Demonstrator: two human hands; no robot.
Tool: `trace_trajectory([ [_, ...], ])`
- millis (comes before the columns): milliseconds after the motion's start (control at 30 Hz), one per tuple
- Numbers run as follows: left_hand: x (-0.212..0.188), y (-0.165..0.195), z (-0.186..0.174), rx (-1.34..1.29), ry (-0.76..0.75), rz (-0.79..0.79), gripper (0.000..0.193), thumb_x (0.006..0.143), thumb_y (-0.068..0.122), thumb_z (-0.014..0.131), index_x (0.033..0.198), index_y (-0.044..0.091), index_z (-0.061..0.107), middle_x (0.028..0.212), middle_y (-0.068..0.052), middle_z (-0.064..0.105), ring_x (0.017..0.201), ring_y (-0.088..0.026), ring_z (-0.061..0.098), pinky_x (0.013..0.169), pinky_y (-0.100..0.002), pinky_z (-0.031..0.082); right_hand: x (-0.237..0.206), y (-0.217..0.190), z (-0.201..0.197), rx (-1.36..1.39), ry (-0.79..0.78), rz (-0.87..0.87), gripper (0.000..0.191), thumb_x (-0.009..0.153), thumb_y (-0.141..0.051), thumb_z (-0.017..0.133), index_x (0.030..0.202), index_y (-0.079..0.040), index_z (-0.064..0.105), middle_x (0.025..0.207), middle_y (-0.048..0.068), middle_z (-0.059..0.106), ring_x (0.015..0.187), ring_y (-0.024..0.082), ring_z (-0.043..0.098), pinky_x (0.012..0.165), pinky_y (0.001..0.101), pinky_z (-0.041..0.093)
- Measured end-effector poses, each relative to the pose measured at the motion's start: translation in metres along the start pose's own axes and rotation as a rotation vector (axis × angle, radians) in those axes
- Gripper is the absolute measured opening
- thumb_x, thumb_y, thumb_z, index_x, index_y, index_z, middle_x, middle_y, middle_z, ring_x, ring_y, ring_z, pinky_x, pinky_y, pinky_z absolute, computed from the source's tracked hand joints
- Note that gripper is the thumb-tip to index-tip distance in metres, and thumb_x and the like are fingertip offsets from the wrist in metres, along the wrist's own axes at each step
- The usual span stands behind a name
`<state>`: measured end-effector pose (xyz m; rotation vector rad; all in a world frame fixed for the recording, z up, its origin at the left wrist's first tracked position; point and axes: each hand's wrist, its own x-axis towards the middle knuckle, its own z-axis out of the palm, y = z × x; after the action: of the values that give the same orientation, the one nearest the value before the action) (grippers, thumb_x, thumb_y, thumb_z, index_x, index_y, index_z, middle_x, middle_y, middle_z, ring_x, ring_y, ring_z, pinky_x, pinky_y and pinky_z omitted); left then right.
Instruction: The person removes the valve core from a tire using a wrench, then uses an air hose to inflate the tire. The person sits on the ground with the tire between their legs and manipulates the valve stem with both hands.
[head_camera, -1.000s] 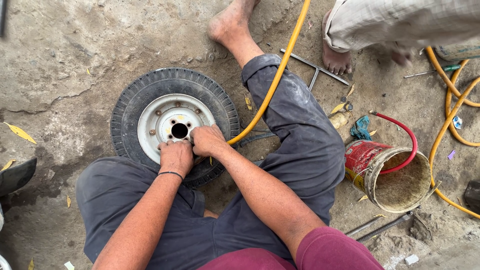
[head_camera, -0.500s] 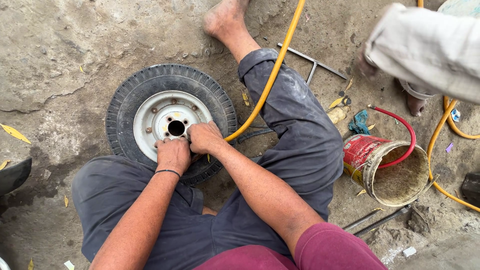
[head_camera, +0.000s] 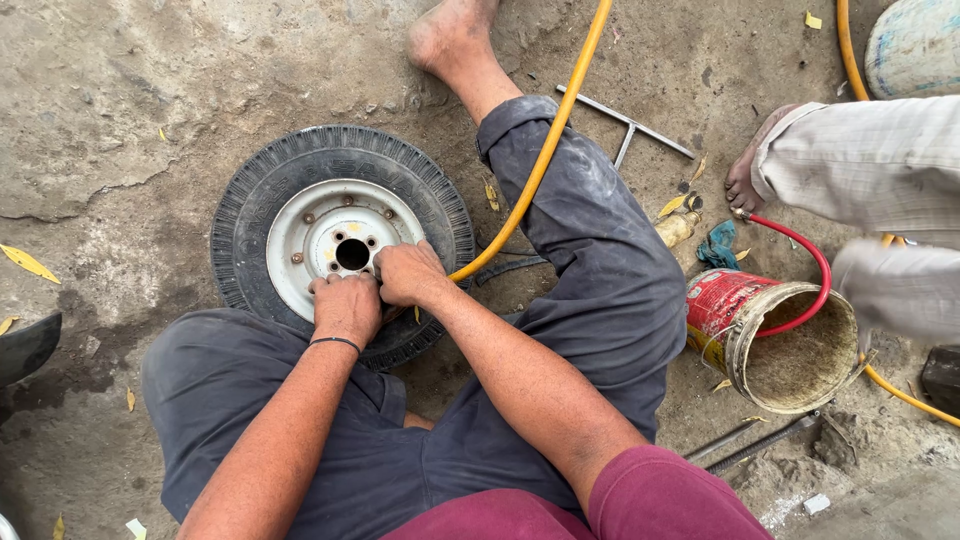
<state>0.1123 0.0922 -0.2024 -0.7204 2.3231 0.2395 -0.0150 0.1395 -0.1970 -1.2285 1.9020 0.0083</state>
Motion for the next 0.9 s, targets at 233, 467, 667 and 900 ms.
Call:
trace_trajectory([
  [233,-0.0005,-0.0002,-0.0008,-0.002,0.024,0.001,0.037,0.097,0.041,0.062,0.114,0.010,0.071,0.106,-0.011,0.075,0.106,-0.033,0.069,0.097,-0.060,0.046,-0.0004,-0.0017,-0.0017,0.001,-0.007,0.007,0.017,0.075,-0.011,0.071,0.092,-0.011,0.076,0.088,0.011,0.075,0.092,0.027,0.072,0.092,0.0427,0.046],
  [467,-0.0009,0.0000,0.0011,0.003,0.020,0.004,0.035,0.097,0.039,0.062,0.113,0.010,0.072,0.105,-0.011,0.076,0.105,-0.033,0.069,0.097,-0.060,0.046,0.0003,-0.0003,0.0005,-0.016,-0.002,-0.001,0.019,0.075,-0.012,0.071,0.093,-0.010,0.075,0.089,0.013,0.075,0.094,0.027,0.072,0.092,0.0432,0.046],
  [667,0.0002,-0.0001,0.0016,0.003,0.026,0.004,0.034,0.096,0.038,0.063,0.112,0.009,0.071,0.104,-0.011,0.075,0.105,-0.033,0.069,0.097,-0.060,0.046,0.0001,-0.0009,0.0002,-0.008,-0.005,0.003,0.019,0.075,-0.011,0.070,0.093,-0.010,0.075,0.088,0.012,0.075,0.092,0.027,0.072,0.092,0.0429,0.046],
  [900,-0.0006,0.0001,0.0027,-0.006,0.018,0.000,0.031,0.096,0.035,0.064,0.112,0.010,0.072,0.105,-0.011,0.076,0.106,-0.033,0.069,0.098,-0.060,0.046,-0.0011,-0.0010,0.0005,-0.003,-0.001,-0.001,0.017,0.077,-0.012,0.070,0.092,-0.010,0.076,0.088,0.013,0.075,0.092,0.027,0.072,0.092,0.0435,0.046],
])
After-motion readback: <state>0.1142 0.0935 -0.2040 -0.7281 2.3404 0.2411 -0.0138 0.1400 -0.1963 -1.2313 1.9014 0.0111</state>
